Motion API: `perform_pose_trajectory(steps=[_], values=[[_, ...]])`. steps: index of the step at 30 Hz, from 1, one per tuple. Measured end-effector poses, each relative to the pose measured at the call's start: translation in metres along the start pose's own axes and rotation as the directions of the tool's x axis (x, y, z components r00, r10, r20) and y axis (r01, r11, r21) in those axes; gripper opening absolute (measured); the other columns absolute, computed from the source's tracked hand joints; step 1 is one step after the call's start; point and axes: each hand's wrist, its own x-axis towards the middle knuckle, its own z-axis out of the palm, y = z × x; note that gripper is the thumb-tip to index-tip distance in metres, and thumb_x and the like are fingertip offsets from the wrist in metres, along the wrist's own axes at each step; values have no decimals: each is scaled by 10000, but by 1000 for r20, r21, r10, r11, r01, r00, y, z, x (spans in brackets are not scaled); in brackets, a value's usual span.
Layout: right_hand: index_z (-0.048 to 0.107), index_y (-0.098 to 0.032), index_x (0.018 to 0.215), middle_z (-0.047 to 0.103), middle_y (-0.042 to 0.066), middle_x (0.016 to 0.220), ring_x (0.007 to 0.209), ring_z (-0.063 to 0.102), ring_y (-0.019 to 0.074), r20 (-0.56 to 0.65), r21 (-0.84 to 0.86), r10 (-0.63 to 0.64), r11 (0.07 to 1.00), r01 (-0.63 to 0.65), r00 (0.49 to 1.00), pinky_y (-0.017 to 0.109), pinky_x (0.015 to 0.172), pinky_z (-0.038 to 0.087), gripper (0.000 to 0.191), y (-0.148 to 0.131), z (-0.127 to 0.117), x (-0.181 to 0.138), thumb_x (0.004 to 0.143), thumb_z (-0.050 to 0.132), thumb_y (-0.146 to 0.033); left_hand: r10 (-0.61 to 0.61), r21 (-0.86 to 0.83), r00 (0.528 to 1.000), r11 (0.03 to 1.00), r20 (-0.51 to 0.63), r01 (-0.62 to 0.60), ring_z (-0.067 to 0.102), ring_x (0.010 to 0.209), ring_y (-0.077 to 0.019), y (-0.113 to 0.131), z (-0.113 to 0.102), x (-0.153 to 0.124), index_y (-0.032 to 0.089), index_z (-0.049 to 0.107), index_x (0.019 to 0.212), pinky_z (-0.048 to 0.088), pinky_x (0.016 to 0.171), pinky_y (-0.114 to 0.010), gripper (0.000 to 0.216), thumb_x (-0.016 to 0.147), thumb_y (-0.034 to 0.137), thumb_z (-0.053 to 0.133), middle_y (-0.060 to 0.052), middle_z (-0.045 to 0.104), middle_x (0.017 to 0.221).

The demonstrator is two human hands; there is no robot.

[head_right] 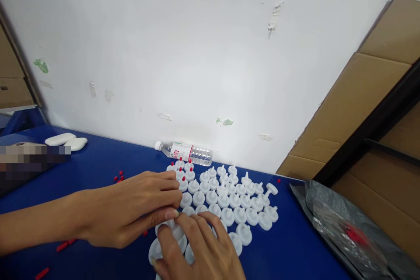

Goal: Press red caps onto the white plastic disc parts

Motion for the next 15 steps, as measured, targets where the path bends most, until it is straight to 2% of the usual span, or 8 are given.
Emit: perform_pose_trajectory(steps=[2, 4, 6, 12, 15], values=[[748, -251, 1125, 759, 37, 940, 831, 735, 153, -19, -2, 23, 1000, -23, 1000, 306, 855, 595, 220, -2, 2, 0, 1078, 536, -285, 2, -9, 1000, 1000, 6, -2, 554, 804, -218, 2, 1, 0, 234, 488, 858, 442, 782, -361, 253, 1106, 248, 433, -25, 627, 859], [750, -258, 1050, 743, 20, 901, 808, 731, 140, -39, -18, 39, 999, -40, 998, 297, 869, 593, 160, -5, 3, -1, 1026, 605, -195, 0, -16, 1000, 1000, 23, 0, 564, 828, -223, 5, 2, 0, 239, 487, 876, 441, 782, -356, 230, 1102, 268, 457, -23, 632, 874], [746, -252, 990, 746, 15, 924, 814, 735, 130, -55, -28, 46, 998, -48, 997, 288, 882, 590, 177, -6, 2, -1, 981, 635, -114, 1, -32, 999, 999, 38, 0, 574, 845, -227, 9, 2, -1, 243, 485, 891, 444, 779, -352, 203, 1092, 272, 481, -25, 641, 889], [763, -284, 968, 776, -28, 934, 829, 755, 114, -100, -7, 21, 1000, -21, 995, 273, 914, 603, 184, -8, -5, 0, 982, 653, -136, 49, -194, 996, 980, 72, -34, 521, 756, -193, 16, -9, -1, 237, 376, 791, 435, 795, -330, 300, 1086, 219, 430, 15, 583, 779], [770, -294, 949, 789, -50, 957, 834, 765, 114, -86, -25, 4, 1000, -6, 996, 260, 917, 606, 172, -11, -5, 2, 961, 694, -141, -74, -296, 997, 953, -15, 67, 442, 674, -174, 2, -24, -1, 231, 311, 736, 417, 687, -309, 406, 1127, 339, 321, 23, 462, 712]])
